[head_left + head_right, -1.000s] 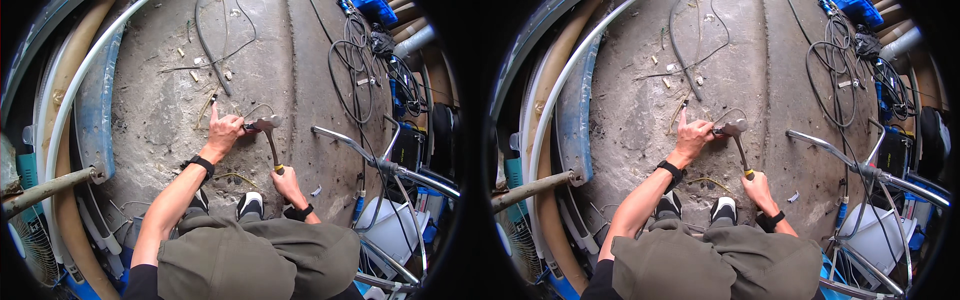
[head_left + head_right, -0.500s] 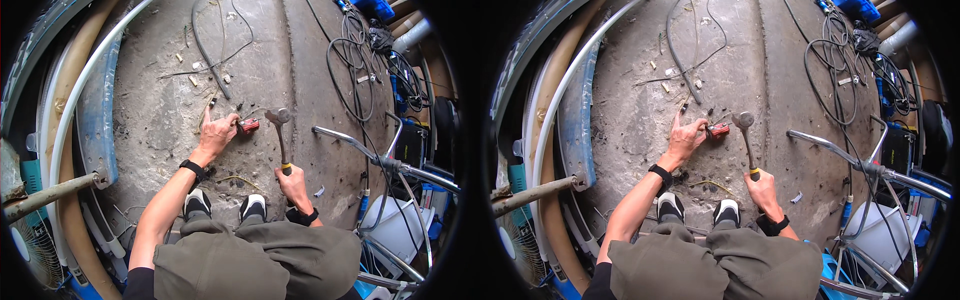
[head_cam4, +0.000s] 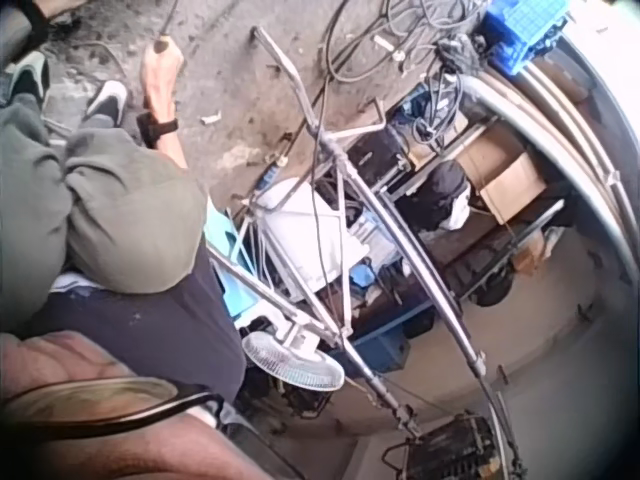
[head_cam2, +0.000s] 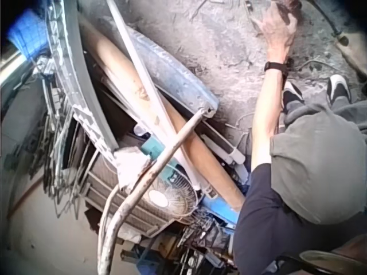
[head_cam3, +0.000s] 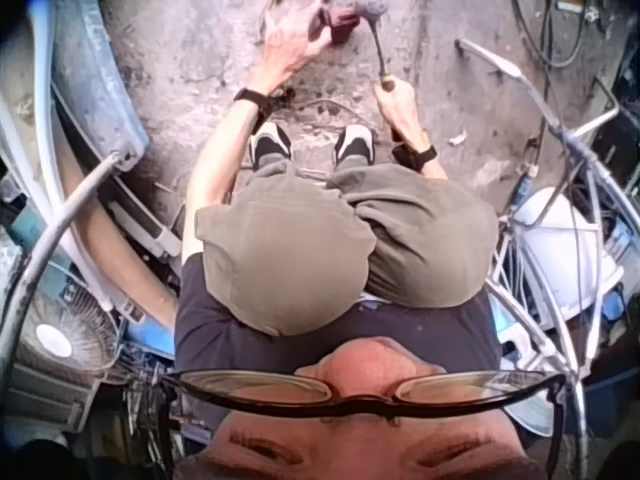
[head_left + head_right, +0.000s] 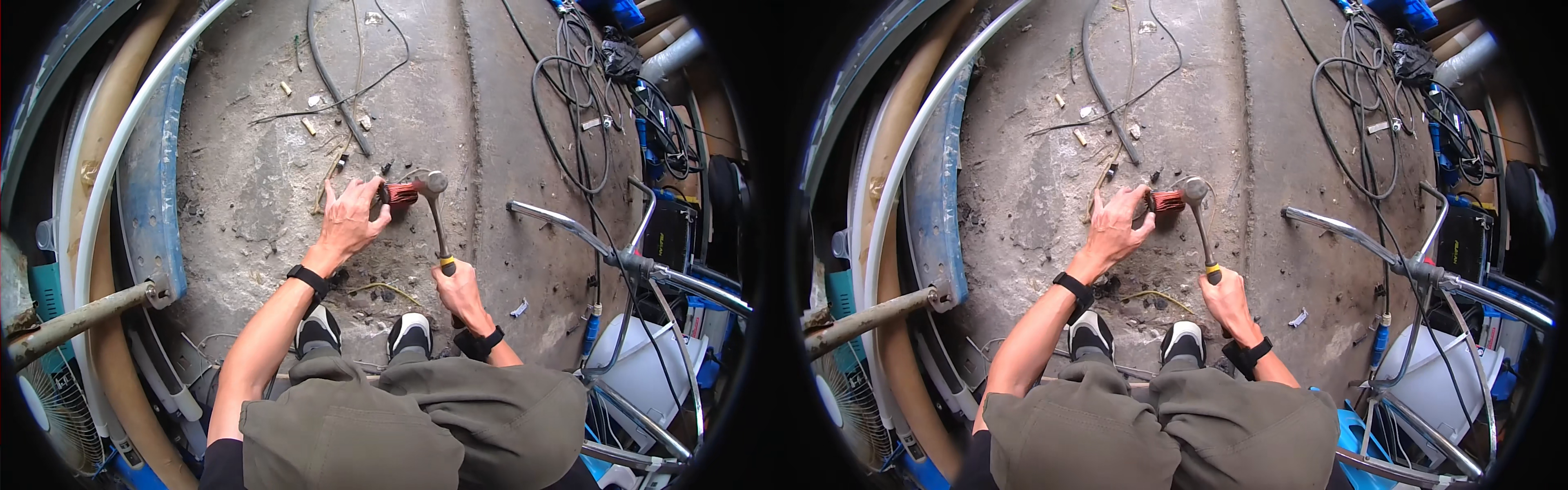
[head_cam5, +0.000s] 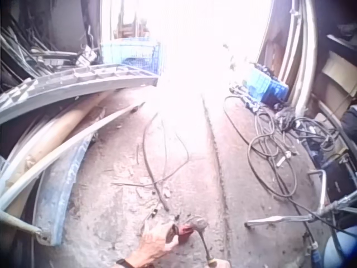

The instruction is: The person repeatedly strikes a small copper-wound coil with a hammer on a concrete floor. They hold the coil with one hand and strike it with the other, occasionally rotating it to hit different sides. The coil is eventually broken into pieces.

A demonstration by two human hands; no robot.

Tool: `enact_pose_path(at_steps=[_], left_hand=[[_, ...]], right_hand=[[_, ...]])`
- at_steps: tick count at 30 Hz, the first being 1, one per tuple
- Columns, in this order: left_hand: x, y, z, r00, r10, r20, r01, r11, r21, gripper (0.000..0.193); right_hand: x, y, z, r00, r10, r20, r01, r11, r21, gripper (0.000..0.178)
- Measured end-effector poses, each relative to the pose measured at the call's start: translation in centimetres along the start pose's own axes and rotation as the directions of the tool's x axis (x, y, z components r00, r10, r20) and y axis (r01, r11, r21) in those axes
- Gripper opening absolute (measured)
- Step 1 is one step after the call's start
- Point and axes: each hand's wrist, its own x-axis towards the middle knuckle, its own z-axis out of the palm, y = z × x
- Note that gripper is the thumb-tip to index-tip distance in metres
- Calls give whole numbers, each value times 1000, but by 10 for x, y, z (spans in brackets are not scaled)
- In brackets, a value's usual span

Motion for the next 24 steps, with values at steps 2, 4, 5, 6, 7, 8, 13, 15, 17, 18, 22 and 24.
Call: enact_pose_path(at_steps=[2, 4, 5, 6, 7, 8, 13, 15, 17, 18, 22, 24], left_hand=[[2, 0, 4, 992, 50, -113, -50, 999, 5, 48], [0, -3, 9, 996, 40, -85, -40, 999, -7, 52], [-1, -4, 8, 997, 33, -68, -34, 999, -13, 53], [-1, -5, 8, 998, 27, -51, -28, 999, -19, 55], [-1, -7, 8, 1000, -4, 7, 4, 998, -70, 54], [-6, -6, 8, 1000, -20, 5, 20, 997, -68, 55], [-12, -5, 6, 999, -35, 5, 35, 998, -56, 55], [-5, 2, 8, 1000, 2, -8, -3, 998, -69, 53], [-9, 0, 13, 998, 33, -49, -35, 998, -42, 49], [-11, -3, 13, 998, 15, -53, -17, 1000, -26, 49], [-14, -21, 17, 994, 49, -99, -47, 998, 29, 45], [-6, -9, 16, 987, 88, -133, -85, 996, 29, 43]], right_hand=[[8, -6, -8, 994, 99, 44, -101, 994, 46, 32], [11, -10, -14, 995, 94, 41, -96, 994, 53, 34], [7, -15, -18, 996, 85, 32, -87, 993, 76, 34], [4, -19, -22, 997, 77, 23, -78, 992, 99, 35], [6, -20, -31, 999, 36, 2, -36, 997, 67, 36], [3, -36, -41, 999, -34, -26, 36, 994, 103, 34], [-26, -108, -79, 994, -65, -91, 102, 858, 503, 34], [-20, -52, -50, 980, -118, -163, 161, 947, 278, 33], [-4, 10, -15, 998, -34, -43, 37, 997, 73, 32], [-2, 28, -8, 990, 110, 87, -107, 994, -32, 32], [-13, 11, -19, 991, 129, -26, -126, 989, 80, 31], [-15, 16, -33, 995, 50, -86, -46, 998, 47, 31]])
